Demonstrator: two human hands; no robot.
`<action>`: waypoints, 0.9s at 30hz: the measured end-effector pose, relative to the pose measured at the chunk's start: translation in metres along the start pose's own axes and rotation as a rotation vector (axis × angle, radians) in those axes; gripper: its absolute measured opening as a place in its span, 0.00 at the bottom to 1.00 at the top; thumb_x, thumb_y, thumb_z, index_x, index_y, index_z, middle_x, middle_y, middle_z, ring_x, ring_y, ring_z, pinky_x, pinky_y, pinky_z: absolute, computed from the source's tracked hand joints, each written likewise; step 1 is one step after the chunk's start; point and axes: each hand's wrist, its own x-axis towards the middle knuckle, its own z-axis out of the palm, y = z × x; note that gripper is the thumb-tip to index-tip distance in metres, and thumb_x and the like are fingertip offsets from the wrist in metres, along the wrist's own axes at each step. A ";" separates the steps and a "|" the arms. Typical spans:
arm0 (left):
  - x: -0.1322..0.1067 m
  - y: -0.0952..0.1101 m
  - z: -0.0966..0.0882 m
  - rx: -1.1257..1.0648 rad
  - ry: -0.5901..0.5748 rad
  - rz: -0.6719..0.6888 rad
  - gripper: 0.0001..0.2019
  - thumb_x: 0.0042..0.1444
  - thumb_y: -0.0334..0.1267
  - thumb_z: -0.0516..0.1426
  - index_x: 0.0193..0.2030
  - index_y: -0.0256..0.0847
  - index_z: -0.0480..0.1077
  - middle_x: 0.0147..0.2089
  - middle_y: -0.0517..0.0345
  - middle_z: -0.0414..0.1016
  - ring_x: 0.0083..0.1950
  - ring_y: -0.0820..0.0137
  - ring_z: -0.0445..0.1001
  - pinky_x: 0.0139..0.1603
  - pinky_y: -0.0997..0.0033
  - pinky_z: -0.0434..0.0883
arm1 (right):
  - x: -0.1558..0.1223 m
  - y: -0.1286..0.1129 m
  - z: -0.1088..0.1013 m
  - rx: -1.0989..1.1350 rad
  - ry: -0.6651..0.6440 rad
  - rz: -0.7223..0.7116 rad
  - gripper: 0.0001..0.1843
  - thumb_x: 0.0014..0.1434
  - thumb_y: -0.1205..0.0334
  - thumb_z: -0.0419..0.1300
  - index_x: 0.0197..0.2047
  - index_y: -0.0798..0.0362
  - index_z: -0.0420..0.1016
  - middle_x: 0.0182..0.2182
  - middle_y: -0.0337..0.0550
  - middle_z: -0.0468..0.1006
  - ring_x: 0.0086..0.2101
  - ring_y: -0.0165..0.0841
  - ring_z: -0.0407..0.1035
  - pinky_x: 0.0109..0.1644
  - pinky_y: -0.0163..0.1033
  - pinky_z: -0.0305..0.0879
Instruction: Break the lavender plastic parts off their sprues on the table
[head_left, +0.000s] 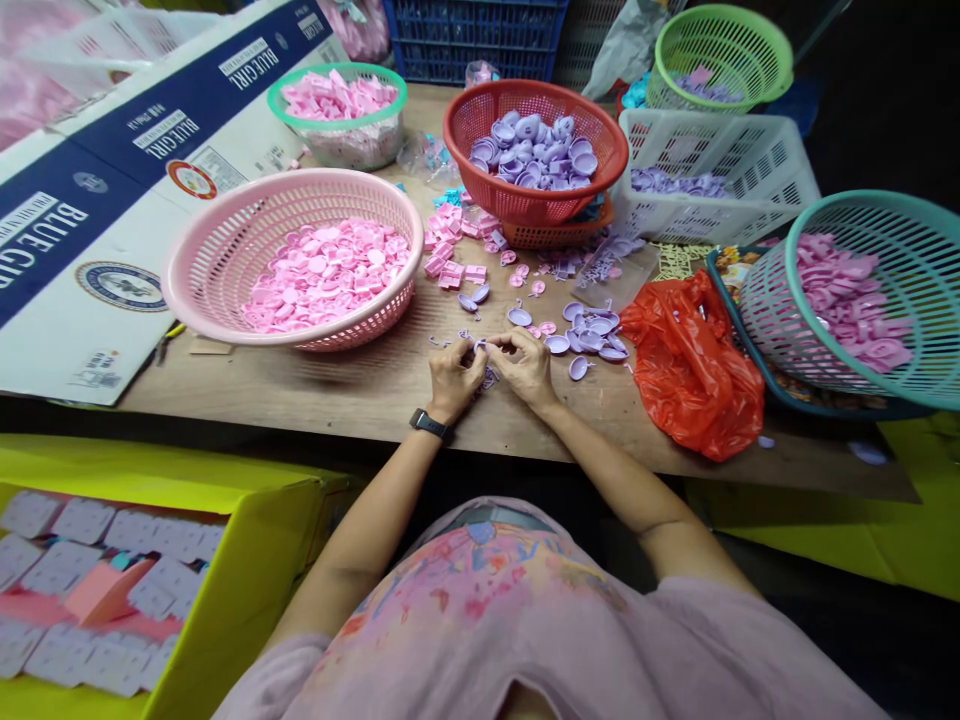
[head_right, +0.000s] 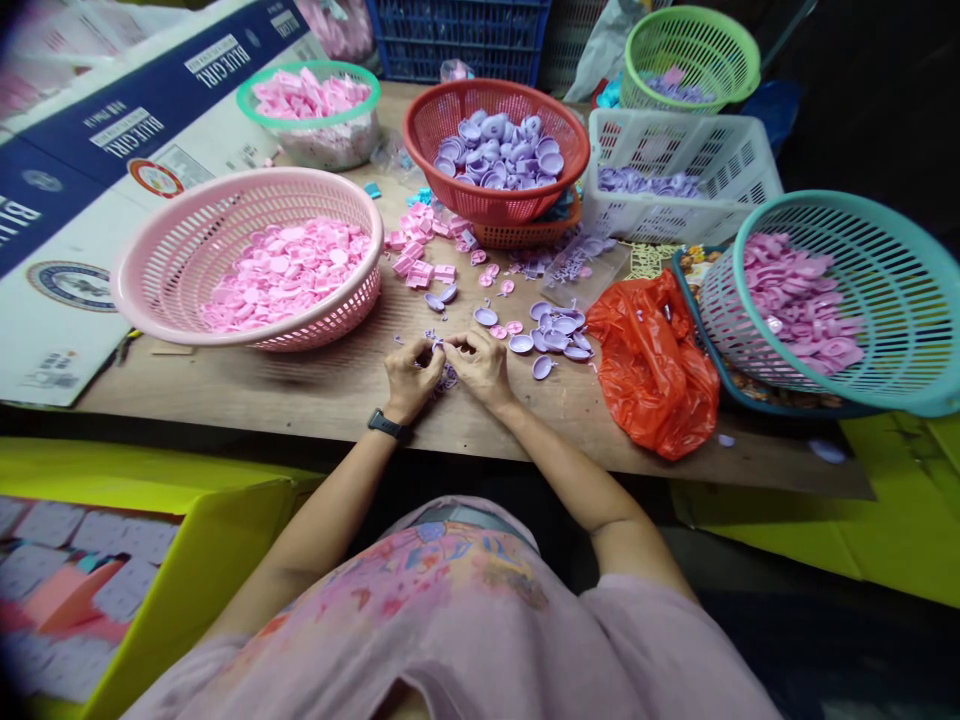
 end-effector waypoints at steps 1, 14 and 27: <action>0.000 0.000 0.000 0.004 0.000 0.004 0.12 0.59 0.39 0.56 0.25 0.43 0.66 0.22 0.62 0.68 0.24 0.73 0.65 0.31 0.72 0.61 | 0.000 0.000 0.000 0.001 0.002 -0.001 0.07 0.62 0.58 0.63 0.35 0.49 0.80 0.32 0.41 0.80 0.32 0.33 0.70 0.40 0.40 0.70; -0.004 -0.006 0.001 0.172 -0.104 0.213 0.09 0.65 0.37 0.52 0.31 0.43 0.65 0.31 0.52 0.73 0.35 0.63 0.74 0.38 0.66 0.64 | -0.001 0.002 -0.002 -0.052 -0.015 -0.051 0.06 0.61 0.63 0.62 0.32 0.50 0.79 0.30 0.41 0.78 0.32 0.33 0.69 0.39 0.41 0.68; -0.005 -0.005 0.005 0.179 -0.146 0.184 0.07 0.64 0.36 0.52 0.35 0.43 0.67 0.33 0.52 0.74 0.37 0.63 0.73 0.40 0.66 0.65 | 0.007 0.005 0.000 -0.083 -0.036 -0.026 0.05 0.57 0.64 0.62 0.29 0.49 0.75 0.28 0.38 0.76 0.28 0.31 0.66 0.35 0.39 0.66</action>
